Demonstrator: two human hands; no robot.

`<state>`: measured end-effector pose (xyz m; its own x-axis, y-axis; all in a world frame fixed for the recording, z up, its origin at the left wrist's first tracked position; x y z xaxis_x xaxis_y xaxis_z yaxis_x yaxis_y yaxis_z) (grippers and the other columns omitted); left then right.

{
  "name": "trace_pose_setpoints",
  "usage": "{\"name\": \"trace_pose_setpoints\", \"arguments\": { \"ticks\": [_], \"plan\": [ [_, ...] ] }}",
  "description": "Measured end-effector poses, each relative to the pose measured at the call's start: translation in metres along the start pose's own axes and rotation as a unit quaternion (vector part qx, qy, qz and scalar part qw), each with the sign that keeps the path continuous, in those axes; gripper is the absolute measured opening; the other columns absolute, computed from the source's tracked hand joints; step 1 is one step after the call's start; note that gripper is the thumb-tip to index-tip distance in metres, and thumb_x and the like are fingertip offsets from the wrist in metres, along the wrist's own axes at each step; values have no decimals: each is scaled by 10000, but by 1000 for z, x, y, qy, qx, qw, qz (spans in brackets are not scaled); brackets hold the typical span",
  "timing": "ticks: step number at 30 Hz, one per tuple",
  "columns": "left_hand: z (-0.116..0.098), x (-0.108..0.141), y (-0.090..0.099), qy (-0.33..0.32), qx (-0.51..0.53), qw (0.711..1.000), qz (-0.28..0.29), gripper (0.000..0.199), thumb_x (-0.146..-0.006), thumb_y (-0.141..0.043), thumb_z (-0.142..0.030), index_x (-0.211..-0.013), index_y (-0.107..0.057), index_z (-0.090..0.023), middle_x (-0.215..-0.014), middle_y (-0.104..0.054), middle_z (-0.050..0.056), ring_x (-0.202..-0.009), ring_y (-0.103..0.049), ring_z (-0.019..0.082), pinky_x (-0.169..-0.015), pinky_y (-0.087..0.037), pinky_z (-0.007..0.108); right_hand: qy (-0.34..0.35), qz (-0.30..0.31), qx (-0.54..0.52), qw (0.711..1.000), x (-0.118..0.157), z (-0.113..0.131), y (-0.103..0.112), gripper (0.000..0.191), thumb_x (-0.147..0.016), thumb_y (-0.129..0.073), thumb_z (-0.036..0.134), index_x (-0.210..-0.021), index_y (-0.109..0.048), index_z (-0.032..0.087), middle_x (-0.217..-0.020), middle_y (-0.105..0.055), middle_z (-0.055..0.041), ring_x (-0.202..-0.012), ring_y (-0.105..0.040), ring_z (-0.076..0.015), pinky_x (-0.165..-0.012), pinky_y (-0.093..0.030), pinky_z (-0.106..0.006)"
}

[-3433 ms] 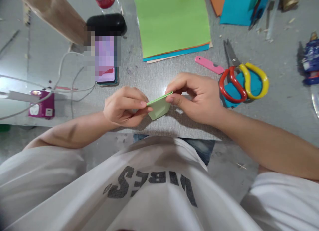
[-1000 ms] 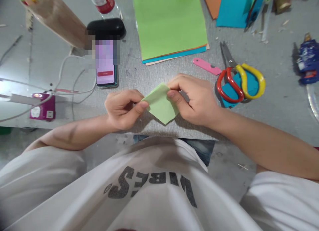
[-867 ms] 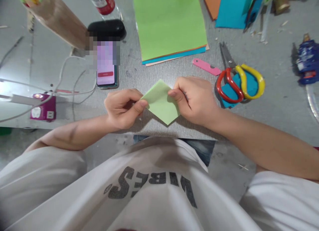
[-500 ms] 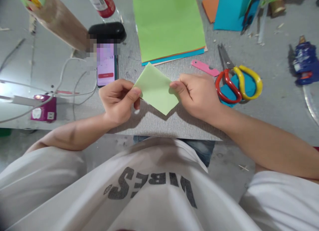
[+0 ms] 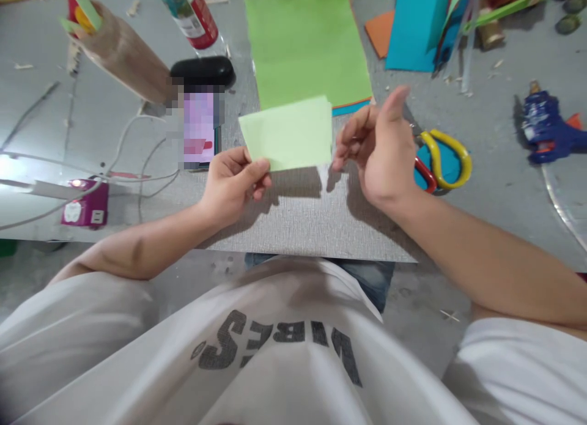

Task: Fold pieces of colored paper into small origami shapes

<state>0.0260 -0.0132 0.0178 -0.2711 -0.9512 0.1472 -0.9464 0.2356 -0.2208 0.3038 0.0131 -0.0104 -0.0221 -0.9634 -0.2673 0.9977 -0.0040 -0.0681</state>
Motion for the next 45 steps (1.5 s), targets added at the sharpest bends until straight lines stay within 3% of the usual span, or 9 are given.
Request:
{"name": "trace_pose_setpoints", "arguments": {
  "ticks": [3,6,12,19,24,33,38,41,45],
  "plan": [
    [3,3,-7,36,57,995,-68,705,-953,-1131,-681,-810,-615,-223,-739,-800,-24,-476,-558,32,-446,-445,176,-25,20,-38,999,13,-3,-18,837,-963,-775,1133,-969,-815,297,-805,-796,-24,-528,-642,-185,-472,-518,-383],
    [11,12,-19,59,82,993,-68,729,-923,-1122,-758,-809,-640,-223,-658,-730,-51,-447,-518,34,-413,-424,185,-68,82,10,994,38,9,-48,661,-899,-1100,830,-1178,-894,268,-875,-856,-5,-589,-699,-170,-488,-558,-342],
    [29,25,-30,26,63,997,-41,776,-788,-1145,-872,-828,-714,-227,-533,-660,-58,-399,-536,78,-391,-458,224,-132,78,-52,987,58,32,-81,479,-888,-1151,701,-878,-899,294,-827,-883,-13,-720,-836,-248,-706,-762,-430],
    [26,25,-34,15,30,999,-28,776,-833,-1113,-878,-844,-764,-185,-738,-833,42,-463,-596,62,-425,-495,216,-129,65,-58,988,55,38,-74,639,-954,-1095,727,-664,-773,257,-671,-760,-25,-589,-717,-194,-581,-634,-381],
    [29,27,-31,12,8,1000,-27,783,-856,-1087,-901,-836,-774,-183,-687,-785,26,-466,-562,60,-429,-506,209,-77,-28,-1,997,48,35,-62,705,-952,-1065,815,-651,-744,264,-573,-639,12,-474,-488,-130,-461,-390,-352],
    [28,26,-29,15,51,998,-38,745,-845,-1137,-832,-862,-753,-194,-778,-842,26,-484,-571,56,-414,-536,208,47,-190,2,981,7,2,-25,659,-1003,-959,912,-824,-748,314,-710,-714,9,-514,-439,-146,-451,-292,-380],
    [31,25,-27,7,54,998,-37,741,-866,-1125,-825,-959,-741,-198,-825,-853,14,-534,-655,72,-471,-597,214,3,-38,-25,999,19,-3,-36,731,-893,-981,1007,-963,-770,311,-697,-629,36,-523,-455,-152,-467,-357,-367],
    [31,22,-23,25,41,998,27,716,-899,-1128,-776,-1090,-789,-176,-909,-871,30,-669,-784,108,-587,-684,222,7,-3,37,999,36,7,-41,598,-1022,-975,859,-964,-769,301,-759,-679,-7,-626,-580,-199,-565,-513,-403],
    [25,11,-8,-32,38,996,73,678,-832,-1230,-577,-1205,-810,-197,-1041,-854,10,-840,-837,133,-681,-766,235,70,43,160,984,36,27,-28,425,-1160,-871,661,-962,-794,292,-772,-718,-25,-646,-624,-210,-553,-516,-393]
  ]
}}
Point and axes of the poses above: each hand's wrist, its own x-axis away from the middle knuckle, its own y-axis out of the back of the hand, z = x × y, the point moved 2 cm from there along -x, towards the middle knuckle
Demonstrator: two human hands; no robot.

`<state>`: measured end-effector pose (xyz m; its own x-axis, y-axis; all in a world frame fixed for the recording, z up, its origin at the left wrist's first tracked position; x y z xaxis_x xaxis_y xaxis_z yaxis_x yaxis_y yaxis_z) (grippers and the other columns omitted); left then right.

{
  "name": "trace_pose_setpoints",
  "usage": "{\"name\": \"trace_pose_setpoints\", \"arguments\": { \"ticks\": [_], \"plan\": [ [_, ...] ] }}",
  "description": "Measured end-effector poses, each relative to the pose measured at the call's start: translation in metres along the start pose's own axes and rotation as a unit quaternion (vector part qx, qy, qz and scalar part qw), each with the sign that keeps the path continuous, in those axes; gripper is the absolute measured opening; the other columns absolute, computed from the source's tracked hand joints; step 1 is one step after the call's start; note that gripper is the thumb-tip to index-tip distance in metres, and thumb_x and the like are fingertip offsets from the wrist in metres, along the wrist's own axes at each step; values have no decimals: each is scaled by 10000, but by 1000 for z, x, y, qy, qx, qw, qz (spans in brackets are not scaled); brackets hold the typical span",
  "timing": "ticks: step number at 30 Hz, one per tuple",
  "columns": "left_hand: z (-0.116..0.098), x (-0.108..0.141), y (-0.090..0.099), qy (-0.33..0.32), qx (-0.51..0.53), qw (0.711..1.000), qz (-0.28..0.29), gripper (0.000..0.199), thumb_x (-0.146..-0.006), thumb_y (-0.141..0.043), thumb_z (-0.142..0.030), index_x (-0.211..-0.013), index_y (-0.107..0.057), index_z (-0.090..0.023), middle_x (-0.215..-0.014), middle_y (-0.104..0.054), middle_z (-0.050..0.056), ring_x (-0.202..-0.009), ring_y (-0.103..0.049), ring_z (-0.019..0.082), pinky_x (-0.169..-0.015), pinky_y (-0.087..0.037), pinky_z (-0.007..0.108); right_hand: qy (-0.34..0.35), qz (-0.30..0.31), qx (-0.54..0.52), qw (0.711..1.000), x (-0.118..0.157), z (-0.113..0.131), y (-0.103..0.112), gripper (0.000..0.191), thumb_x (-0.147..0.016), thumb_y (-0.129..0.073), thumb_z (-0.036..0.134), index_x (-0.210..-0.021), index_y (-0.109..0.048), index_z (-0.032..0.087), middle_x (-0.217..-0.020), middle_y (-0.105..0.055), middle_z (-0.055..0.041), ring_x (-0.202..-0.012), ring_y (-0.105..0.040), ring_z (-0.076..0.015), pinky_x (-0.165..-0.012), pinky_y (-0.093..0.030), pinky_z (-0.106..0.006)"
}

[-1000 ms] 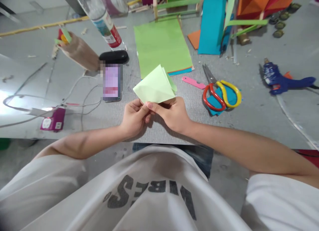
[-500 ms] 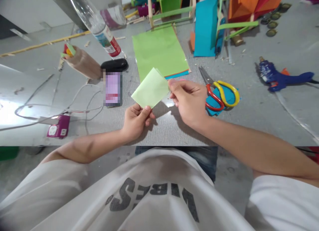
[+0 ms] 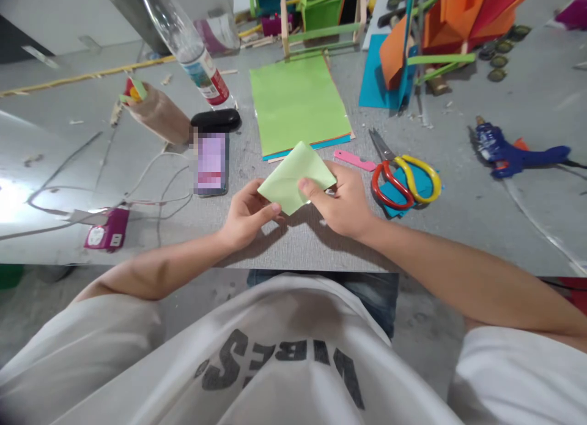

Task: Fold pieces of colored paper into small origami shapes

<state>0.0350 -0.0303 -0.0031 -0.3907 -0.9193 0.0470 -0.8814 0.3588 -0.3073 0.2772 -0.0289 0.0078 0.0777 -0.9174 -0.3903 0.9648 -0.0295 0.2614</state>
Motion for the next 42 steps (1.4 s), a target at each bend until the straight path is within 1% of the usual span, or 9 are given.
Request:
{"name": "trace_pose_setpoints", "arguments": {
  "ticks": [3,7,10,14,18,23,26,33,42],
  "plan": [
    [-1,-8,8,30,13,995,91,675,-823,-1246,-481,-1260,-808,-214,-1131,-862,28,-875,-859,161,-696,-810,284,53,67,58,995,-8,7,11,153,-1064,-950,428,-1121,-874,308,-866,-814,-5,-691,-710,-210,-574,-569,-360],
    [0,-7,8,135,22,969,204,588,-973,-1137,-587,-1250,-799,-193,-1095,-882,86,-907,-902,214,-693,-822,314,135,77,96,983,-3,14,9,545,-1015,-963,320,-1549,-862,355,-1283,-963,-21,-805,-827,-217,-658,-673,-352],
    [-2,-2,4,157,-7,960,232,594,-1002,-1102,-632,-1255,-809,-181,-1114,-898,117,-945,-922,245,-670,-802,310,183,81,126,972,5,17,6,662,-1059,-942,299,-1698,-804,406,-1462,-963,-22,-810,-868,-220,-684,-710,-362],
    [-5,2,-1,110,-46,971,208,637,-986,-1088,-716,-1158,-812,-169,-1028,-855,63,-810,-829,155,-772,-809,327,230,75,139,960,9,20,7,734,-1083,-919,252,-1774,-745,429,-1534,-949,-30,-935,-944,-272,-716,-754,-384],
    [-5,2,-1,36,-90,978,183,664,-1035,-1000,-808,-1105,-790,-182,-975,-800,36,-837,-796,152,-764,-766,289,241,63,135,959,9,25,8,713,-1115,-894,245,-1779,-730,445,-1500,-954,-38,-944,-944,-293,-708,-762,-411],
    [-5,1,-2,0,-101,979,174,656,-1071,-951,-824,-1132,-784,-193,-998,-794,44,-857,-781,157,-749,-744,272,264,83,175,945,8,27,5,542,-1189,-790,328,-1718,-758,446,-1150,-944,-24,-736,-801,-238,-668,-708,-412],
    [-6,2,-2,6,-98,978,184,644,-1091,-937,-812,-1159,-776,-193,-1010,-802,48,-845,-791,156,-747,-746,276,281,83,186,938,6,26,4,517,-1206,-760,332,-1711,-765,444,-1027,-876,-1,-737,-759,-223,-666,-680,-388],
    [-3,2,0,15,-105,977,186,641,-1084,-949,-805,-1139,-768,-193,-967,-804,39,-774,-780,146,-717,-731,285,327,99,127,931,1,29,7,642,-1148,-837,202,-1762,-759,372,-1198,-873,-54,-964,-851,-232,-801,-754,-365],
    [-8,5,3,-2,-164,971,176,649,-1136,-848,-856,-1110,-756,-214,-898,-789,28,-737,-776,154,-658,-659,268,285,112,118,945,3,28,7,633,-1141,-844,194,-1739,-783,389,-1282,-883,-78,-1064,-882,-265,-891,-795,-413]
  ]
}}
Point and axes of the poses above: each hand's wrist, its own x-axis away from the middle knuckle, its own y-axis out of the back of the hand, z = x × y, the point moved 2 cm from there along -x, towards the middle knuckle
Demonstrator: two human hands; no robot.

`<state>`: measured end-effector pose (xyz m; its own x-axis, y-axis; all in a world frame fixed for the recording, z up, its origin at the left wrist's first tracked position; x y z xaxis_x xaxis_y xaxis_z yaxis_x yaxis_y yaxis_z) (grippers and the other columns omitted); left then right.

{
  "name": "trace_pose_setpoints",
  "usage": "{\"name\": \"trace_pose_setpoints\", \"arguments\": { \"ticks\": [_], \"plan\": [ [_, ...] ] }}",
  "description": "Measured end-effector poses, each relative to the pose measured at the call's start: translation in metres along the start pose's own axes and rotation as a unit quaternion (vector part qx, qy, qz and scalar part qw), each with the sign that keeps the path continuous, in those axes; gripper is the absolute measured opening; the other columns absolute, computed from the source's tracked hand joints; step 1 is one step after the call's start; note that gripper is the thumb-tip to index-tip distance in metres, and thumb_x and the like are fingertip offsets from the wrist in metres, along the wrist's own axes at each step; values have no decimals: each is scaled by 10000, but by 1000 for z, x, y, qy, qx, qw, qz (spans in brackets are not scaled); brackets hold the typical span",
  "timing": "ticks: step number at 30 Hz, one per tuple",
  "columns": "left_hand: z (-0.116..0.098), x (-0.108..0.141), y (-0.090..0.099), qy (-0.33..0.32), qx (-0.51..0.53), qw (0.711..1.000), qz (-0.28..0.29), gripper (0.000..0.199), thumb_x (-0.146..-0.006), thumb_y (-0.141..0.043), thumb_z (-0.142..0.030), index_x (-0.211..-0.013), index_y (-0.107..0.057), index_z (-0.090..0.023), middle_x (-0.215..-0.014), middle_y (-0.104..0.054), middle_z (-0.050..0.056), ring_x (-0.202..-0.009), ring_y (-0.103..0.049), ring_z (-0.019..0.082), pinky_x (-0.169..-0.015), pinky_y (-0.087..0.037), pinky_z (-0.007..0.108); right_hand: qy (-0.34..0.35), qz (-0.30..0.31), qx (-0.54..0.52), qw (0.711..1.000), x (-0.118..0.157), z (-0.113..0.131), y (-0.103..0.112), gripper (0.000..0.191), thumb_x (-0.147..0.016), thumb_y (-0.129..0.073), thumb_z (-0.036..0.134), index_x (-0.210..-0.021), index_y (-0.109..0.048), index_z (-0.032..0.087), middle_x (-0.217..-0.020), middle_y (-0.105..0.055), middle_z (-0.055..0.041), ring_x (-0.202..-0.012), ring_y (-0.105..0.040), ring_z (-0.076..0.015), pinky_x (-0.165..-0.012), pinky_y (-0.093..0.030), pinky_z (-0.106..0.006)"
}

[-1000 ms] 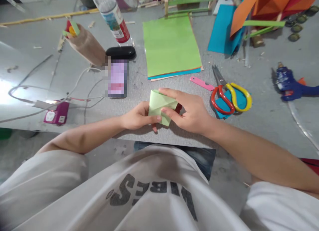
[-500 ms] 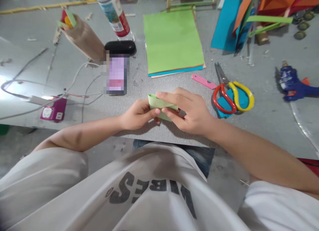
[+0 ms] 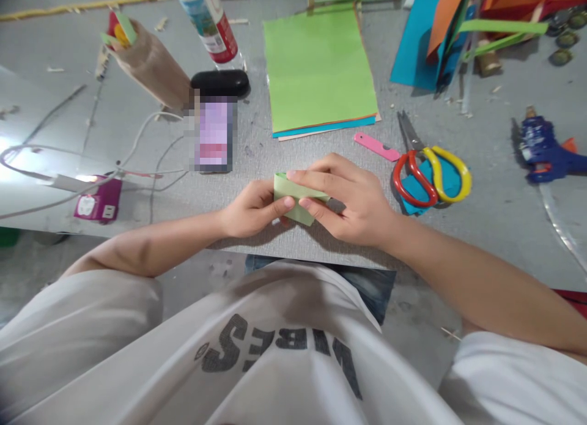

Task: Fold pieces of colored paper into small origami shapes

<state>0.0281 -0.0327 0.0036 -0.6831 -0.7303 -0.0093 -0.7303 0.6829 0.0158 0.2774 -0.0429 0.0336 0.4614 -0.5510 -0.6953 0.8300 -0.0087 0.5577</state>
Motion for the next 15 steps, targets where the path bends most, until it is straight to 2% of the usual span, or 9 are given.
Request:
{"name": "trace_pose_setpoints", "arguments": {
  "ticks": [3,9,12,15],
  "plan": [
    [-1,1,2,-5,-30,1000,-2,633,-1157,-810,-860,-1094,-764,-232,-847,-782,28,-724,-773,175,-639,-620,294,-21,-1,-15,1000,0,0,0,634,-1137,-845,208,-1721,-791,449,-1277,-887,-56,-1054,-880,-264,-887,-790,-426],
    [-1,0,4,-7,-44,999,0,639,-1152,-810,-868,-1062,-771,-236,-851,-794,36,-719,-764,177,-633,-618,298,-22,5,-15,1000,2,0,0,604,-1158,-819,210,-1707,-810,462,-1299,-882,-61,-1008,-857,-246,-830,-764,-409],
    [-3,0,2,6,-21,1000,5,645,-1129,-850,-864,-1069,-773,-226,-880,-802,35,-709,-766,157,-632,-646,275,-38,15,-13,999,2,2,1,538,-1171,-794,238,-1644,-853,487,-1317,-897,-61,-1038,-873,-266,-869,-779,-438],
    [-7,0,0,29,28,999,4,688,-1092,-880,-892,-1049,-770,-215,-854,-785,24,-682,-759,148,-616,-685,267,-57,-1,-33,998,3,4,0,580,-1143,-821,264,-1686,-821,466,-1346,-921,-48,-1057,-887,-283,-898,-787,-468]
  ]
}}
Point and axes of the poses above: each hand's wrist, its own x-axis away from the middle knuckle, its own y-axis out of the back of the hand, z = x × y, the point moved 2 cm from there along -x, towards the middle knuckle
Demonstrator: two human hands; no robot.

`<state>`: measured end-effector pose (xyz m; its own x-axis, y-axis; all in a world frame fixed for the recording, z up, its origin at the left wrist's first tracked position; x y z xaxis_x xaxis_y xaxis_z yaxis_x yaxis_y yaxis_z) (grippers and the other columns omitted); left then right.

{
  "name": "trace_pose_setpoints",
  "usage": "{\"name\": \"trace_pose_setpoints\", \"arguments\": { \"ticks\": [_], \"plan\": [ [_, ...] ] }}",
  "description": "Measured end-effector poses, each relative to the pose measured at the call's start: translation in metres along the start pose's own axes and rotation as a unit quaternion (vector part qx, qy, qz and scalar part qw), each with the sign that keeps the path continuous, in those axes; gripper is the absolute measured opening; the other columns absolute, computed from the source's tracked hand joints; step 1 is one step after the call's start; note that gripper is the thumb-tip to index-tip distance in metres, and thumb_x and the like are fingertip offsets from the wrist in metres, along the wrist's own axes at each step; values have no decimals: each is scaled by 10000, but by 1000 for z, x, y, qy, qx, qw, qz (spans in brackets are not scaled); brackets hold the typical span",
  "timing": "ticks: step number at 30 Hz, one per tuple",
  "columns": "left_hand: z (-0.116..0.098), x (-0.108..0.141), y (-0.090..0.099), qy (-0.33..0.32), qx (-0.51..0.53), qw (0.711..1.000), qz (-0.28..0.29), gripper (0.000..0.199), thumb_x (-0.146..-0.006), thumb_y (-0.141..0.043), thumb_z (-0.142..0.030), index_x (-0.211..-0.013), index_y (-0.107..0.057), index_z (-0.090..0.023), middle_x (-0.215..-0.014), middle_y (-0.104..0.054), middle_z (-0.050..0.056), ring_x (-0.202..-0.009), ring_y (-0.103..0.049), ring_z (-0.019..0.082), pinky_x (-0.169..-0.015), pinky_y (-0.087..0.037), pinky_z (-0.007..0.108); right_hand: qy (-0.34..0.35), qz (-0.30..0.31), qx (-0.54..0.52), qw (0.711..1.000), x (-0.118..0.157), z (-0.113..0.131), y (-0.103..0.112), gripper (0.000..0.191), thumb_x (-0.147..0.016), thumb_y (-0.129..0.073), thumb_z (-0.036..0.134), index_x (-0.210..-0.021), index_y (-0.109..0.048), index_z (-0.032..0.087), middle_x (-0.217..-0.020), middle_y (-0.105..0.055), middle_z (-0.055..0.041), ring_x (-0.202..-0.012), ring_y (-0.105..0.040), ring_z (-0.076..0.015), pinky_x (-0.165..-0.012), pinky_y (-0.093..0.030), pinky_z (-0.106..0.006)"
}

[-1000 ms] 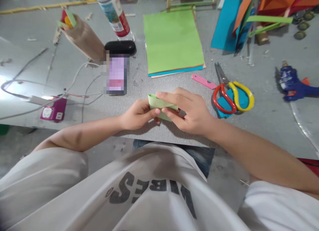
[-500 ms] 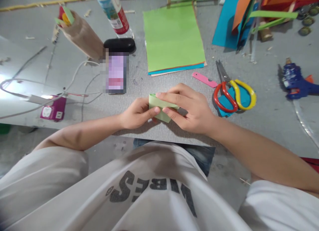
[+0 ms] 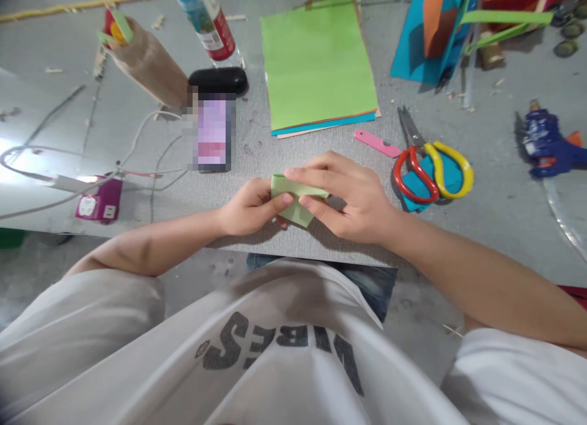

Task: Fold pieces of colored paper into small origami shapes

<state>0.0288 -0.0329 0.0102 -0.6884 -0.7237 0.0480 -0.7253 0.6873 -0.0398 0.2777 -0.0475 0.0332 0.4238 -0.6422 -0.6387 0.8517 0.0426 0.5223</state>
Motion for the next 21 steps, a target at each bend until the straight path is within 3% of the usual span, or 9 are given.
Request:
{"name": "trace_pose_setpoints", "arguments": {
  "ticks": [2,4,6,8,10,14,18,21],
  "plan": [
    [-2,-1,-1,15,34,999,-21,733,-1072,-876,-928,-1049,-765,-204,-850,-784,32,-688,-770,155,-598,-697,268,-58,-24,-16,998,1,-1,-1,474,-1140,-850,330,-1609,-859,401,-1239,-931,-49,-934,-861,-267,-812,-764,-451],
    [-3,-2,0,28,59,997,-45,770,-1051,-876,-957,-1066,-760,-196,-871,-797,47,-706,-795,170,-576,-688,270,-146,-40,-30,988,1,-4,-4,181,-1150,-878,446,-1286,-926,336,-991,-886,-39,-757,-778,-235,-657,-678,-413],
    [0,-3,0,35,67,996,-46,786,-1043,-870,-973,-1044,-757,-195,-883,-810,59,-713,-802,181,-575,-676,282,-206,-45,-46,976,0,-7,-5,306,-1140,-904,543,-960,-839,304,-782,-777,-9,-644,-684,-204,-552,-564,-380],
    [4,-4,2,33,48,997,-40,779,-1073,-838,-966,-998,-765,-194,-885,-818,66,-732,-792,180,-615,-667,294,-225,-44,-57,972,-2,-9,-6,421,-1124,-908,544,-833,-738,292,-714,-715,10,-606,-628,-183,-516,-486,-355],
    [7,-4,6,-5,13,998,-69,722,-1068,-886,-915,-1062,-813,-197,-956,-851,70,-800,-790,177,-684,-659,294,-214,-43,-68,974,-6,-8,-4,396,-1097,-900,447,-799,-693,289,-700,-684,22,-594,-591,-167,-514,-462,-341],
    [7,-2,13,-105,-71,979,-157,722,-977,-1076,-723,-1490,-845,-270,-1245,-902,86,-1005,-833,201,-801,-657,291,-211,6,-93,973,-10,-5,-2,335,-1050,-880,309,-793,-666,290,-689,-671,37,-587,-569,-154,-528,-485,-340],
    [6,-2,17,-145,-110,959,-218,475,-1105,-964,-672,-1328,-899,-257,-1198,-906,87,-984,-837,199,-752,-633,288,-232,21,-115,966,-10,-9,0,264,-1071,-923,425,-894,-783,289,-779,-786,11,-668,-676,-177,-591,-579,-349],
    [11,-5,26,-162,-78,934,-308,503,-1117,-945,-727,-1323,-861,-276,-1169,-889,59,-824,-768,154,-648,-590,268,-231,49,-137,962,-8,-15,-1,245,-1072,-954,510,-993,-855,300,-853,-853,-12,-711,-740,-206,-624,-630,-376]
  ]
}}
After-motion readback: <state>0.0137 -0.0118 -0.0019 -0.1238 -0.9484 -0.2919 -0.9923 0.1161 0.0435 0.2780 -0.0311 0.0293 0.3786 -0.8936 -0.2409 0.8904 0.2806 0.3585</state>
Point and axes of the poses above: each hand's wrist, its own x-axis away from the middle knuckle, its own y-axis out of the back of the hand, z = x × y, the point moved 2 cm from there along -x, towards the middle knuckle
